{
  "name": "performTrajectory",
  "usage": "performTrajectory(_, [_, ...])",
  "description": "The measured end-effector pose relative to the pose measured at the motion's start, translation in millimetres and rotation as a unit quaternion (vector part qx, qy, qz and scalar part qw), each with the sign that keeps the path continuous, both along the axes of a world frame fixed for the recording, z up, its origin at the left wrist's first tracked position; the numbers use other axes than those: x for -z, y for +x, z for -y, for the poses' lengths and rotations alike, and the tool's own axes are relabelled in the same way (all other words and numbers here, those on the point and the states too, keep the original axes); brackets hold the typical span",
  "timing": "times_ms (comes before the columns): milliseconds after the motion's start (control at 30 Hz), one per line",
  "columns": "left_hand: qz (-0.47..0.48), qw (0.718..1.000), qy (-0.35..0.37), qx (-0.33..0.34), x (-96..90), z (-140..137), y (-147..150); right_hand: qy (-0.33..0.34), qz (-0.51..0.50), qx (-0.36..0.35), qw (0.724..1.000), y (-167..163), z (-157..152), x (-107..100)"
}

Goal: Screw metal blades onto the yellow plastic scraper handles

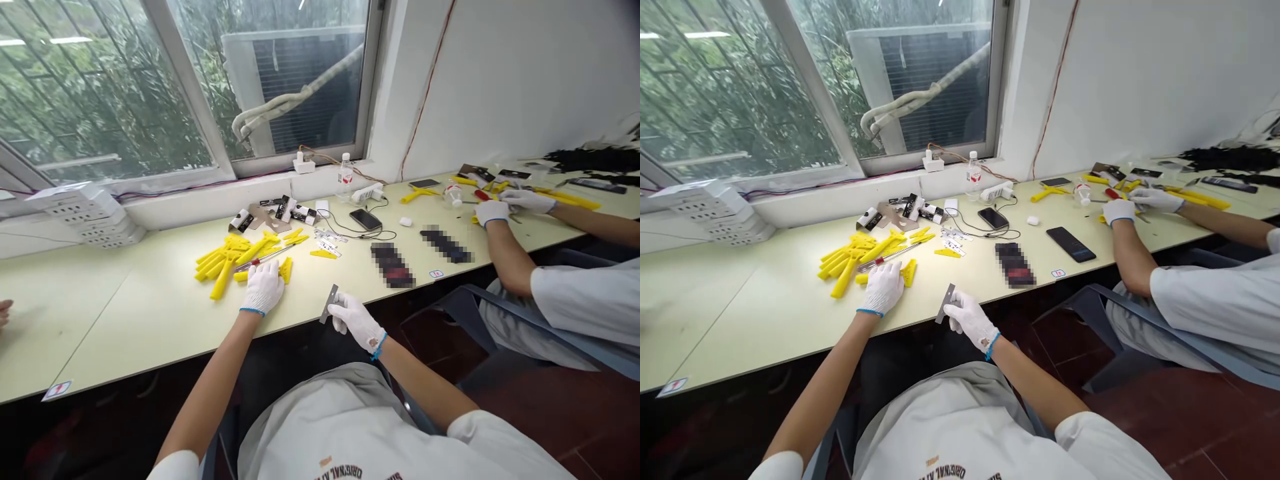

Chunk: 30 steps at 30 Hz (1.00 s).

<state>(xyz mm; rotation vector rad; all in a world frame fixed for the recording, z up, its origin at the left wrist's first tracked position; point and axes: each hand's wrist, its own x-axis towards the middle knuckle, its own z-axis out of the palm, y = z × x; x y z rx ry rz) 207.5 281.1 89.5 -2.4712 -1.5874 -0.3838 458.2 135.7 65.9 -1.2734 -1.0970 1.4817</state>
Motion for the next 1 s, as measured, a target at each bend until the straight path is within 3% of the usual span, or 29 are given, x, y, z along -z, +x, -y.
performTrajectory(133, [0.032,0.997,-0.074,0.009,0.3,31.7,4.0,-0.001,-0.015,0.004,1.000,-2.9,0.2,2.2])
performTrajectory(267, [0.198,0.963,-0.180,0.032,-12.1,72.2,-2.5,0.019,-0.042,0.002,0.999,-6.9,-2.4,-10.7])
performTrajectory(367, [0.332,0.900,-0.272,0.080,-23.9,96.4,-10.7,0.061,-0.044,-0.017,0.997,-10.7,-7.4,-31.5])
performTrajectory(467, [0.460,0.789,-0.397,0.090,-31.5,115.9,-14.2,0.127,-0.001,-0.049,0.991,-15.4,-13.9,-56.6])
performTrajectory(500, [0.488,0.763,-0.414,0.083,-33.2,121.1,-14.0,0.158,0.022,-0.071,0.985,-17.0,-16.0,-64.3])
performTrajectory(600, [0.539,0.716,-0.435,0.088,-38.6,131.7,-11.7,0.231,0.138,-0.123,0.955,-21.1,-22.7,-81.1])
performTrajectory(733, [0.586,0.651,-0.466,0.121,-44.4,135.1,-11.0,0.289,0.263,-0.124,0.912,-25.3,-30.2,-89.1])
performTrajectory(1000, [0.644,0.616,-0.442,0.105,-37.2,135.6,-4.5,0.301,0.320,-0.128,0.889,-40.4,-25.9,-88.5])
